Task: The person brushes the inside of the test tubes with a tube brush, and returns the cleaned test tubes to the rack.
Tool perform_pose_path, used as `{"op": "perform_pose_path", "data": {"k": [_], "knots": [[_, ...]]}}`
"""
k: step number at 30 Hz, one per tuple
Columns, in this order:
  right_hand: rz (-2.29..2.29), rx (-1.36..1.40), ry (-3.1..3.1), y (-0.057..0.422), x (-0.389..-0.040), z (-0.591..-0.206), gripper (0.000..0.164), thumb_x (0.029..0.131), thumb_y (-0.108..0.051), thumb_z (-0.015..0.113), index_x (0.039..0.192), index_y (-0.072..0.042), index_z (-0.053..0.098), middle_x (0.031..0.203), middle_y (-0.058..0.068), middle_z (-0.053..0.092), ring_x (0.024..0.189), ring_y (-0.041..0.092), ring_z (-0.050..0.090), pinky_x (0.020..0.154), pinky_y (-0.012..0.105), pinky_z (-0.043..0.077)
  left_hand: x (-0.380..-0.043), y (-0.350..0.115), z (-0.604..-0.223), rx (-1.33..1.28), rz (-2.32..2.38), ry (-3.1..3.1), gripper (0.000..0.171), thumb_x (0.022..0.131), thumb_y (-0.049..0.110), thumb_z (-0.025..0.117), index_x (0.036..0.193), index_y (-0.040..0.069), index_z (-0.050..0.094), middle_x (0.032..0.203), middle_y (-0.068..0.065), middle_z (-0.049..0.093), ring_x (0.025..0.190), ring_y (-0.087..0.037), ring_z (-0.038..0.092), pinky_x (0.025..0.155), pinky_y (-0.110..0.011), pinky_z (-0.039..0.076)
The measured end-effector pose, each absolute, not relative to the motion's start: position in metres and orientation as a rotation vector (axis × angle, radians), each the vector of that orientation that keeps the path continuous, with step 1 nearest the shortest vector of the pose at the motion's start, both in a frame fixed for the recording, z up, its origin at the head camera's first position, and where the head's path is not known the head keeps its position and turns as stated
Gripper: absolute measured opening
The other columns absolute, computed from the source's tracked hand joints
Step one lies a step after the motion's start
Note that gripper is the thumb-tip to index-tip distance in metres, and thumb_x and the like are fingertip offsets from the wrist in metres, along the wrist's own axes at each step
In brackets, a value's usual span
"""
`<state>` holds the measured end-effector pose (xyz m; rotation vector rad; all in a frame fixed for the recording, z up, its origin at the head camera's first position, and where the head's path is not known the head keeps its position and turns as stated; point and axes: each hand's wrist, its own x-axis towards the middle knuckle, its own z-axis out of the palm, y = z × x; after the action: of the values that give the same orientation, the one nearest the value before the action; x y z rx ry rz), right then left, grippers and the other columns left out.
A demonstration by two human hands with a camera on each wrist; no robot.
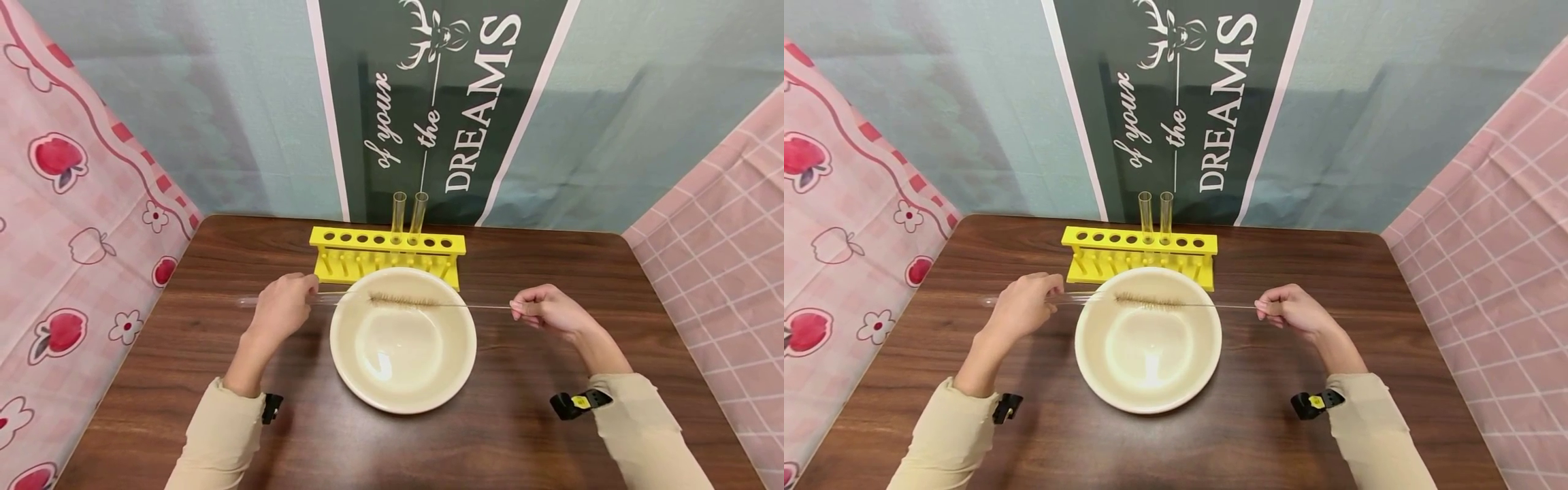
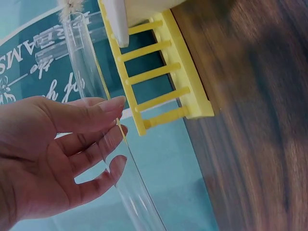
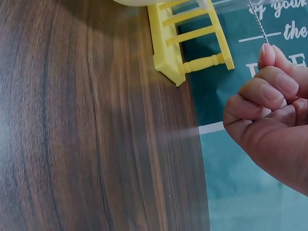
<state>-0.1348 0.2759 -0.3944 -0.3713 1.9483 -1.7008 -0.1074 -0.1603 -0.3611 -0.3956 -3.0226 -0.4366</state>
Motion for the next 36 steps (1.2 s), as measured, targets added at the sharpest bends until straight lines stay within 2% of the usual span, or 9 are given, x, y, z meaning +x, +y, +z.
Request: {"op": "perform_pose_path", "data": {"k": [8,14,16,21,23,29,33,36], "knots": [[-1.657,-0.309,2.012,0.269,-0.135,-0.392,0.024,0.09,0.0,0.05,0.067,0.003,0.056,0.054,-0.002,0.04,0.046,0.01,0.032,0.045,0.034,0.019,-0.107,-0.153,-0.36,-0.451,-0.435,-3.035,0.025,0.066,-0.016,0.057,0.077,0.006,0.061,0.071,-0.006,0.056,0.062,-0.021,0.052,0.051,-0.035,0.043],[-1.612,-0.294,2.083,0.264,-0.133,-0.388,0.023,0.09,-0.001,0.052,0.07,0.012,0.052,0.053,-0.001,0.039,0.044,0.011,0.032,0.041,0.031,0.022,-0.108,-0.15,-0.36,-0.472,-0.517,-3.079,0.023,0.067,-0.016,0.061,0.072,0.006,0.058,0.07,-0.004,0.055,0.061,-0.019,0.047,0.051,-0.033,0.04],[-1.567,-0.31,2.133,0.261,-0.132,-0.386,0.024,0.089,-0.002,0.053,0.072,0.014,0.052,0.052,-0.001,0.038,0.044,0.01,0.032,0.04,0.03,0.023,-0.108,-0.149,-0.36,-0.493,-0.568,-3.084,0.024,0.065,-0.016,0.063,0.069,0.006,0.056,0.066,-0.003,0.05,0.06,-0.018,0.043,0.051,-0.031,0.037],[-1.353,-0.451,2.354,0.249,-0.131,-0.38,0.02,0.088,-0.006,0.057,0.072,0.005,0.059,0.052,-0.002,0.038,0.044,0.008,0.033,0.04,0.025,0.029,-0.111,-0.145,-0.36,-0.592,-0.629,-3.095,0.026,0.063,-0.018,0.057,0.064,0.007,0.049,0.059,0.001,0.032,0.057,-0.016,0.034,0.051,-0.028,0.026],[-1.275,-0.52,2.44,0.244,-0.13,-0.378,0.017,0.087,-0.005,0.058,0.07,-0.001,0.061,0.053,-0.002,0.039,0.045,0.008,0.033,0.041,0.025,0.03,-0.112,-0.144,-0.358,-0.618,-0.623,-3.114,0.026,0.064,-0.018,0.056,0.065,0.007,0.05,0.058,0.002,0.032,0.056,-0.016,0.033,0.051,-0.027,0.025],[-1.086,-0.77,2.659,0.228,-0.125,-0.375,0.018,0.082,0.001,0.064,0.07,-0.013,0.064,0.064,-0.008,0.053,0.056,0.007,0.044,0.053,0.024,0.04,-0.117,-0.143,-0.353,-0.676,-0.574,-3.172,0.023,0.067,-0.014,0.064,0.066,0.007,0.056,0.06,0.0,0.042,0.057,-0.017,0.038,0.052,-0.028,0.032],[-0.975,-0.982,2.774,0.219,-0.124,-0.376,0.02,0.078,0.004,0.066,0.07,-0.015,0.065,0.064,-0.011,0.055,0.056,0.005,0.044,0.055,0.024,0.041,-0.121,-0.14,-0.351,-0.704,-0.602,-3.223,0.022,0.069,-0.013,0.064,0.065,0.008,0.057,0.057,0.001,0.038,0.058,-0.016,0.038,0.053,-0.027,0.031],[-0.915,-1.117,2.817,0.213,-0.123,-0.378,0.018,0.076,0.006,0.067,0.072,-0.012,0.067,0.065,-0.01,0.057,0.056,0.005,0.044,0.055,0.025,0.042,-0.122,-0.137,-0.35,-0.74,-0.62,-3.235,0.022,0.07,-0.012,0.064,0.065,0.008,0.058,0.056,0.002,0.035,0.056,-0.014,0.036,0.052,-0.027,0.03]]}}
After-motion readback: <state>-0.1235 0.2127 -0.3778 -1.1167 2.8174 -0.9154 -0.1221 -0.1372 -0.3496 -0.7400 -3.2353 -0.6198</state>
